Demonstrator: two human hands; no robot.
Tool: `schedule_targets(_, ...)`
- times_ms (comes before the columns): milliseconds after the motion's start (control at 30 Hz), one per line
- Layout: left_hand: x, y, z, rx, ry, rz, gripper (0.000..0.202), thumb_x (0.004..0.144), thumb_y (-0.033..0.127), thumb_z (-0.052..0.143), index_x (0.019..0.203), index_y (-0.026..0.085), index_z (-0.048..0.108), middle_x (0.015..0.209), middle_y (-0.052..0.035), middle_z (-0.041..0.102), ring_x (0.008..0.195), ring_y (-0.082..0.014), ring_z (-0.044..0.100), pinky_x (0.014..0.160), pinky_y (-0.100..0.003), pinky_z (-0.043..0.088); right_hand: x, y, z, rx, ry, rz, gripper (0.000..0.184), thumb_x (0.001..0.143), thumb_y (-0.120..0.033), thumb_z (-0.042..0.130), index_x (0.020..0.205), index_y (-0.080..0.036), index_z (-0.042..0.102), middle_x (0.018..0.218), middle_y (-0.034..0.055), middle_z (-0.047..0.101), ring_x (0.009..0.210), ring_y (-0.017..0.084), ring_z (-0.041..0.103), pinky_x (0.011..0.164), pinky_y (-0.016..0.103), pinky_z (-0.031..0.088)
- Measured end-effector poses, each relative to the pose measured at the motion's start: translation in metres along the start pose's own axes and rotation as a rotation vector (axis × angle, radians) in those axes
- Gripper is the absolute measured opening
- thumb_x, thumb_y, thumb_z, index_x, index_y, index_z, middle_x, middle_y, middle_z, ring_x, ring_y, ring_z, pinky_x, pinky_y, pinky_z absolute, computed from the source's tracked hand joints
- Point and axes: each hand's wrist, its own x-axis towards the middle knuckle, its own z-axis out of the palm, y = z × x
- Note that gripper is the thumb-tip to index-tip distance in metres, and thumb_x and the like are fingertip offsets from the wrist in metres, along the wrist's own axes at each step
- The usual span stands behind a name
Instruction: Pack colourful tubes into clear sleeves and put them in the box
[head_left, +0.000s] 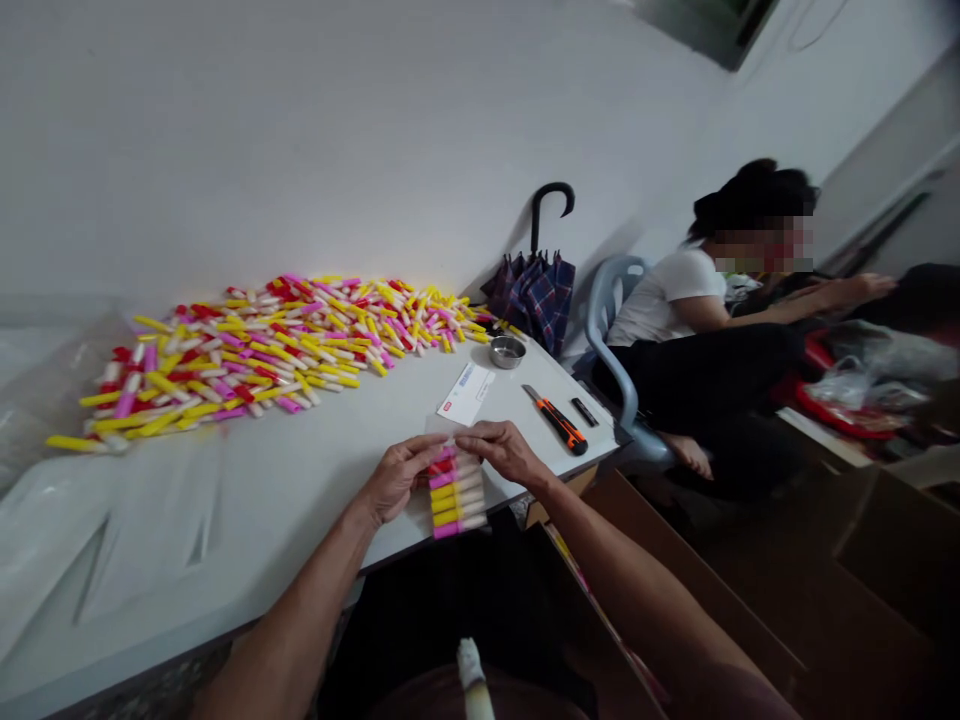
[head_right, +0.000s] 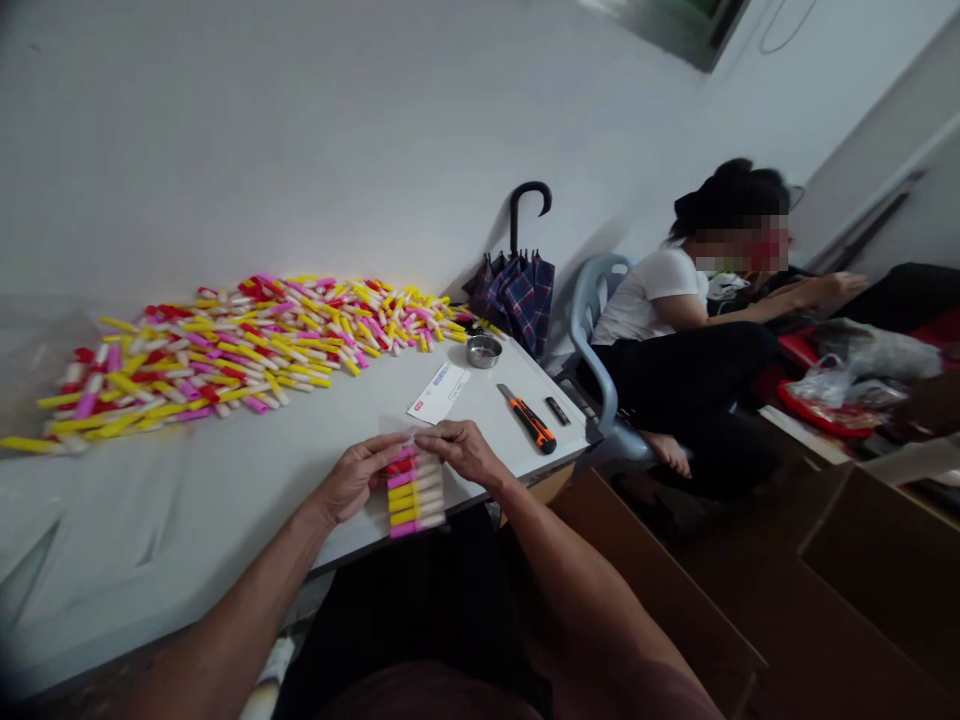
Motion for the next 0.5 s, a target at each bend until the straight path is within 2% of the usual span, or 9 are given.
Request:
schedule_targets(100, 0.003, 0.005, -0.011, 0.033, -0.044, -0.037, 0.053, 0.071, 0.034, 0.089, 0.119, 0.019, 0.075, 0.109, -0.0110, 0.078, 0.098, -0.0225, 0.073, 0.088, -0.034, 0.056, 0.011, 0.008, -0.001, 0.033, -0.035, 0.007, 0.035, 0.090, -0.049, 0.071, 0.103, -0.020, 0.083, 0.087, 0.0040, 0.074, 0.078, 0.018, 0.062, 0.074, 0.029, 0.048)
schedule_targets(200, 0.009, 0.004, -0.016, -0.027, 0.058, 0.010, 0.041, 0.067, 0.033, 0.090, 0.103, 0.016, 0.079, 0.100, -0.0092, 0.079, 0.089, -0.0204, 0.073, 0.082, -0.031, 0.056, 0.020, 0.011, -0.002, 0.079, -0.099, -0.025, 0.034, 0.089, -0.049, 0.072, 0.105, -0.022, 0.082, 0.094, 0.0056, 0.075, 0.086, 0.020, 0.065, 0.081, 0.032, 0.051)
schedule_targets(367, 0.011, 0.000, -0.018, -0.149, 0.175, 0.014, 0.028, 0.062, 0.026, 0.087, 0.085, 0.017, 0.074, 0.073, -0.0011, 0.072, 0.061, -0.0139, 0.064, 0.061, -0.026, 0.050, 0.026, -0.003, -0.002, 0.091, -0.355, -0.144, 0.035, 0.096, -0.050, 0.064, 0.116, -0.025, 0.080, 0.127, 0.0097, 0.068, 0.115, 0.024, 0.063, 0.100, 0.039, 0.049)
schedule_targets(500, 0.010, 0.003, -0.020, -0.249, 0.222, 0.036, 0.023, 0.060, 0.026, 0.081, 0.072, 0.019, 0.063, 0.069, 0.0014, 0.067, 0.062, -0.0151, 0.064, 0.060, -0.027, 0.051, 0.023, -0.015, 0.001, 0.007, -0.448, -0.213, 0.035, 0.102, -0.047, 0.056, 0.124, -0.029, 0.076, 0.147, 0.0087, 0.057, 0.133, 0.027, 0.055, 0.112, 0.046, 0.042)
